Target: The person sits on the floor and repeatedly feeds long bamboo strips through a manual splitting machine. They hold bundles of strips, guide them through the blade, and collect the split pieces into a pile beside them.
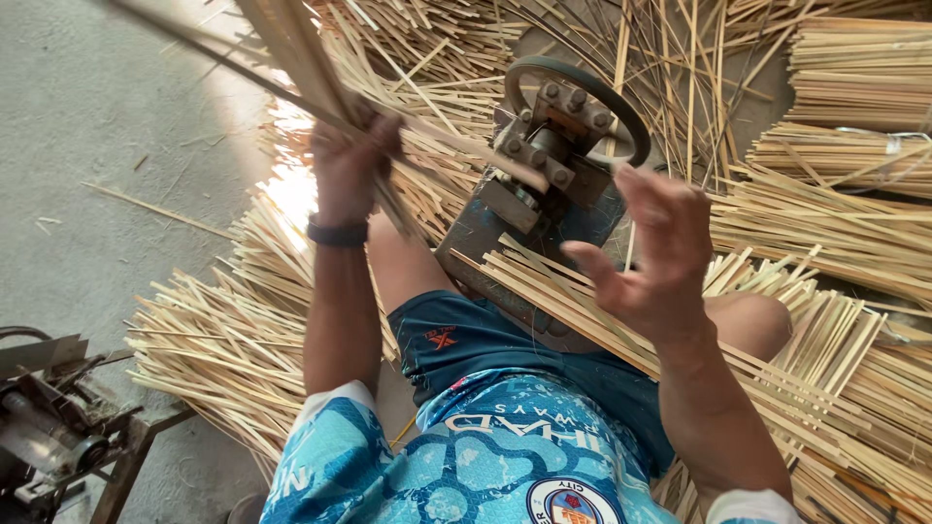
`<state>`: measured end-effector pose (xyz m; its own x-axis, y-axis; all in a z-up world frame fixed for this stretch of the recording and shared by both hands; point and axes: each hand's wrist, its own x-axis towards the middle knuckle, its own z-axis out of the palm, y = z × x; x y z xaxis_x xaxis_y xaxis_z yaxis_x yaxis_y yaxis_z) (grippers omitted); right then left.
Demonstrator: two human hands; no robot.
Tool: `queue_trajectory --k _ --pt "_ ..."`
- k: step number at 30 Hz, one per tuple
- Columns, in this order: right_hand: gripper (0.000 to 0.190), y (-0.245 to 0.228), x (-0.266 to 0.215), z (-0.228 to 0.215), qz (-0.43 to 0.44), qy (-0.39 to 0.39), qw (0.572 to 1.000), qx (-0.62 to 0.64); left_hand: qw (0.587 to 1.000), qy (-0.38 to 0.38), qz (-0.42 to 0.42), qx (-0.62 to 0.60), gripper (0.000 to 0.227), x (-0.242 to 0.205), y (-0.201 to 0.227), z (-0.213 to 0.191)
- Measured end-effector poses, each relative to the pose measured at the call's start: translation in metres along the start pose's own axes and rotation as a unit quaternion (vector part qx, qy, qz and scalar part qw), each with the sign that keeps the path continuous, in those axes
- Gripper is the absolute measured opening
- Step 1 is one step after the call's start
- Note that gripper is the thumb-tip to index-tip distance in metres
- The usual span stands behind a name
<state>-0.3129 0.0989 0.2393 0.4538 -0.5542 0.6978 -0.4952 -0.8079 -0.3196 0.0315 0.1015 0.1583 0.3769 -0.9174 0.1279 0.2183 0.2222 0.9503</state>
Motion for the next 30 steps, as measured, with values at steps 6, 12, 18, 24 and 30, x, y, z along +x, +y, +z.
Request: queue_trajectory --k 6,12,18,24,30 --pt "0.027 -0.012 0.015 0.033 0.047 -0.161 0.985 0.026 0.981 -0.137 0.128 0.051 0.019 -0.033 -0.013 0.042" --pt "0.014 0.039 -0.056 -0.031 0.184 -0.147 0.970 0.063 0.983 0.108 0.151 -0.005 0.040 -0.009 0.004 -0.025" --pt "0.012 0.050 -0.112 -0.049 0.267 -0.020 0.961 0.074 0.965 0.151 0.145 -0.155 0.074 -0.032 -0.009 -0.019" --pt "0.019 0.049 -0.136 -0.032 0.405 0.041 0.879 0.247 0.957 0.183 0.191 -0.123 0.080 -0.050 0.003 0.008" --pt "0.029 0.028 -0.162 -0.019 0.472 -0.055 0.767 0.431 0.957 0.179 0.208 -0.098 0.023 -0.044 0.019 -0.005"
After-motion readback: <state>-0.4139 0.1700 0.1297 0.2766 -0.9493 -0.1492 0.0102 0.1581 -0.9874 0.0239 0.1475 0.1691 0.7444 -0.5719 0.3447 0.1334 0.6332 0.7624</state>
